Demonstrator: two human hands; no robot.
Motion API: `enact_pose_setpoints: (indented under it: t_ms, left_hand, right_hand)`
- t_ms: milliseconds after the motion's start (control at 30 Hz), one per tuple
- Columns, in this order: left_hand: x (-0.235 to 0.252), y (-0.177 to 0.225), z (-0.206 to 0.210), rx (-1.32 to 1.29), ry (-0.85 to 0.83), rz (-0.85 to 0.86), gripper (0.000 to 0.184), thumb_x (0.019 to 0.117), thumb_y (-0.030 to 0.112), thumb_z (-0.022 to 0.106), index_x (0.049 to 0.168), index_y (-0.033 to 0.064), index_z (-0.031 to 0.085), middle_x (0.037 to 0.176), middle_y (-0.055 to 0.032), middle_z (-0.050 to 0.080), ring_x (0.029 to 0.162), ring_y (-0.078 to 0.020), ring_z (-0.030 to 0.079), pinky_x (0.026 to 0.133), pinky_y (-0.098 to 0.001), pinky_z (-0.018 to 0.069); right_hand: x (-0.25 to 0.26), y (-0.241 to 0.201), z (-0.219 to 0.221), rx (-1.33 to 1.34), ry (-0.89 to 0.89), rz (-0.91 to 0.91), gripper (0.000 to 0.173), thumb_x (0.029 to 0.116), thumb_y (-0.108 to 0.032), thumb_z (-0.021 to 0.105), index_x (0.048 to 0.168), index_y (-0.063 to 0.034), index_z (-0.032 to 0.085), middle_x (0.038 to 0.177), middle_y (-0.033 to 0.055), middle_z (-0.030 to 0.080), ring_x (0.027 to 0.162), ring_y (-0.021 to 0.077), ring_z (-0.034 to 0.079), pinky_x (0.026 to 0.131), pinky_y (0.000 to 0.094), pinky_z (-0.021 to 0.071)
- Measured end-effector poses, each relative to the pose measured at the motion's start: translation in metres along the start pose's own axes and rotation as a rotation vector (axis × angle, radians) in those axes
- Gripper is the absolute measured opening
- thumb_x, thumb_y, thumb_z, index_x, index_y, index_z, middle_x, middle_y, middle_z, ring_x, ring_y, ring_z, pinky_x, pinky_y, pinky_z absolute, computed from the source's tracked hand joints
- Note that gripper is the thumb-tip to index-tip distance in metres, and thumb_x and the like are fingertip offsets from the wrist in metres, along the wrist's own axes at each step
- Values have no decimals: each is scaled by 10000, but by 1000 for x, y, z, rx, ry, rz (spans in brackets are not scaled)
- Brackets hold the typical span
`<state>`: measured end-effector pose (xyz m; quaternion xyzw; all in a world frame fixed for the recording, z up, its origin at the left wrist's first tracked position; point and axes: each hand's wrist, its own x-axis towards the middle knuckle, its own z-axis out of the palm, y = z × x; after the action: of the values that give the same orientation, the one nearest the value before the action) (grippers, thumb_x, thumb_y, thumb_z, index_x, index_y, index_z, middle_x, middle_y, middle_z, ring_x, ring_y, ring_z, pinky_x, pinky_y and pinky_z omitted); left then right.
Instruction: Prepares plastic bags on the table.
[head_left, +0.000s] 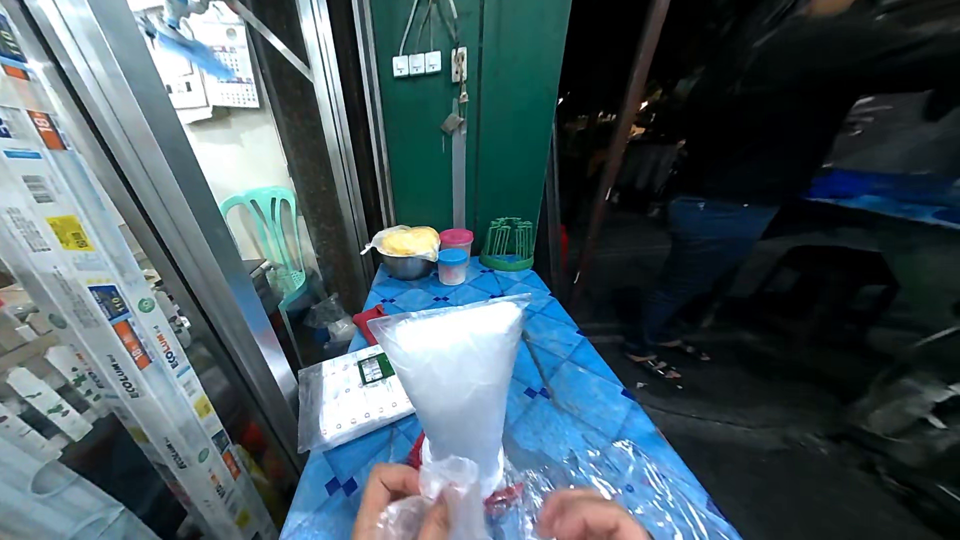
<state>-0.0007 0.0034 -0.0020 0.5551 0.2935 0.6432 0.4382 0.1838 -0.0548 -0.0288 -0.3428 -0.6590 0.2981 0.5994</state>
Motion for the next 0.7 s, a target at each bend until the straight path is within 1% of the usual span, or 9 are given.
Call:
enact_pose_setpoints:
  t_ms: [33,100,200,267,333,467,533,633,700]
  left_hand:
    - [-2,-2,3,-1,-32,22,243,871,-5,721,954,172,576,864,189,646,778,123,614,679,-97,541]
    - [-7,-6,9,-26,-82,47,241,856,35,770,915,176,583,855,173,643,815,110,610,742,-107,534]
    - [-10,-12,11,-81,-155,90,214,865,38,748,879,188,595,859,170,630,841,118,589,771,-89,507]
    - [-8,-11,7,-83,-169,111,135,938,142,716,885,216,617,880,192,650,853,132,593,774,-83,504]
    - [-5,-11,-1,-100,-179,114,74,989,265,657,927,260,696,941,228,691,894,140,618,796,-82,515]
    - [0,-9,-11,-80,-170,101,135,1006,287,614,1017,285,748,1015,229,726,933,126,649,824,-99,543]
    - [1,-12,-11,-97,-160,113,74,988,250,656,955,281,715,1003,209,715,937,111,643,823,-102,537]
    - [3,-12,-10,-120,-133,121,101,937,191,728,885,265,684,958,183,718,913,89,655,810,-113,547]
    - [4,-10,-9,-153,-96,99,157,892,165,772,862,273,662,865,200,681,823,103,640,748,-103,550]
  right_hand:
    - [6,-2,10,-52,79,-45,545,834,-569,785,1224,-249,578,1243,-133,612,1146,-49,573,895,170,513]
    - [15,-5,31,-102,192,-105,545,840,-468,824,1218,-209,530,1214,-103,600,1112,-55,565,888,151,497]
    - [26,-5,49,-75,323,-133,235,942,-208,755,1066,-132,571,1034,-63,659,964,-51,625,814,148,536]
    - [31,-8,45,8,362,-94,62,985,-159,686,1007,-184,634,966,-137,698,887,-73,649,779,141,559]
    - [33,-9,37,59,386,-38,104,992,-132,660,1006,-234,642,957,-191,705,851,-81,656,760,139,564]
    - [31,-7,26,83,435,16,163,992,-83,644,1016,-244,628,972,-173,728,824,-54,679,732,145,578]
    - [30,-7,25,93,450,21,172,994,-73,638,1014,-243,617,974,-166,730,815,-44,687,720,153,588]
    - [31,-9,23,132,450,41,214,975,-33,648,1016,-237,598,971,-159,735,807,-32,697,714,160,594]
    - [32,-9,20,169,431,56,242,964,-3,647,1044,-227,601,960,-157,730,781,-30,687,701,164,589]
